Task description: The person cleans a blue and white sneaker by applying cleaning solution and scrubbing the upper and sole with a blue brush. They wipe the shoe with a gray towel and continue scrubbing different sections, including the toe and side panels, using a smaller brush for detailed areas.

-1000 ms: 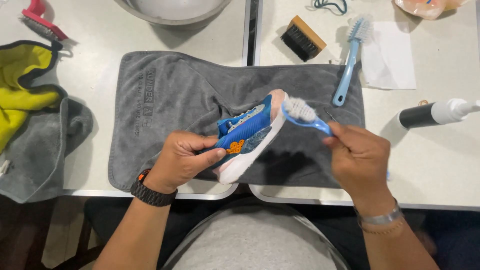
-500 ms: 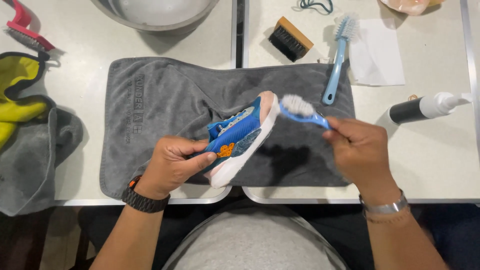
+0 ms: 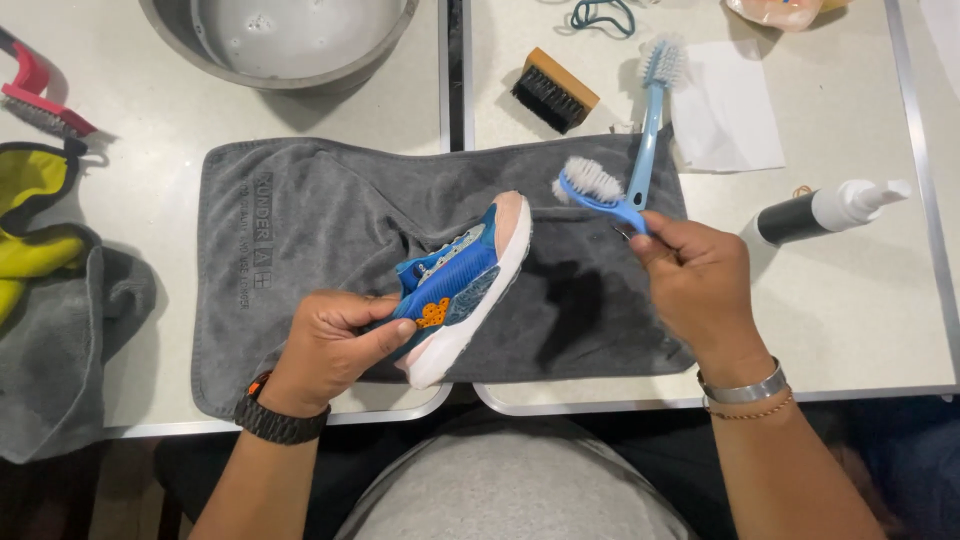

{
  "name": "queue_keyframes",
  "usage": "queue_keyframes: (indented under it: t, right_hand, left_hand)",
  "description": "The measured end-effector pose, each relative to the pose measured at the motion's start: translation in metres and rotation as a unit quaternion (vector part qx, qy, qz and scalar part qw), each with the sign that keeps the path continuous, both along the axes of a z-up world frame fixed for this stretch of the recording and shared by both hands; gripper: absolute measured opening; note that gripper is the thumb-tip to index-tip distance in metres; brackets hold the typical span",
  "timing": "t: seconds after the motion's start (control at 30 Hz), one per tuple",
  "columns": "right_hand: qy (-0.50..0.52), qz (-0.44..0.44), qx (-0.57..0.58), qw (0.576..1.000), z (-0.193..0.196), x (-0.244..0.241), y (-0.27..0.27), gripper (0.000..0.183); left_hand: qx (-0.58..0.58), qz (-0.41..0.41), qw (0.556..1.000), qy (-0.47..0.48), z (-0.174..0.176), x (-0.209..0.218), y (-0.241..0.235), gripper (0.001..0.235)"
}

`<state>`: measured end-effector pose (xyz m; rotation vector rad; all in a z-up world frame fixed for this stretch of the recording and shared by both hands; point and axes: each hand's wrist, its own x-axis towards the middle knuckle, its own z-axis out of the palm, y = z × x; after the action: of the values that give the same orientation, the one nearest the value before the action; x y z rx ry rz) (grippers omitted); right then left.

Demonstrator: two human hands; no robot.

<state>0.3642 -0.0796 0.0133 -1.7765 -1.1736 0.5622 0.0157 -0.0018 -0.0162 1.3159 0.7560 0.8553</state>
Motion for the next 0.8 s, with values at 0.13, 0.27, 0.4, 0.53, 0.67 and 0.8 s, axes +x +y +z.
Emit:
queue_keyframes:
  t: [0.13, 0.27, 0.4, 0.53, 0.67, 0.8]
  right_hand:
    - [0.128, 0.019, 0.004, 0.992, 0.002, -0.017, 0.011, 0.021]
    - [-0.011, 0.036, 0.025, 0.999, -0.003, -0.013, 0.018, 0.018]
    - [-0.067, 0.044, 0.019, 0.997, 0.019, -0.011, 0.020, 0.013]
    - [-0.039, 0.077, -0.001, 0.996, 0.026, -0.023, 0.019, 0.010]
    - [-0.178, 0.125, -0.005, 0.976, 0.027, -0.021, 0.024, 0.023]
    - [-0.169, 0.135, -0.088, 0.972, 0.038, -0.023, 0.028, 0.028]
  left_hand:
    - [0.000, -0.007, 1.000, 0.010, -0.001, 0.000, 0.004, 0.022]
    - [-0.013, -0.005, 1.000, 0.013, -0.003, -0.001, 0.000, 0.024]
    - [-0.024, 0.005, 0.999, 0.023, 0.008, 0.002, 0.000, 0.022]
    - [-0.026, 0.004, 0.998, 0.048, 0.006, 0.003, -0.002, 0.019]
    - [-0.018, 0.001, 0.997, 0.075, 0.021, 0.012, -0.002, 0.014]
    - [-0.001, -0.009, 0.994, 0.106, 0.006, 0.013, -0.003, 0.010]
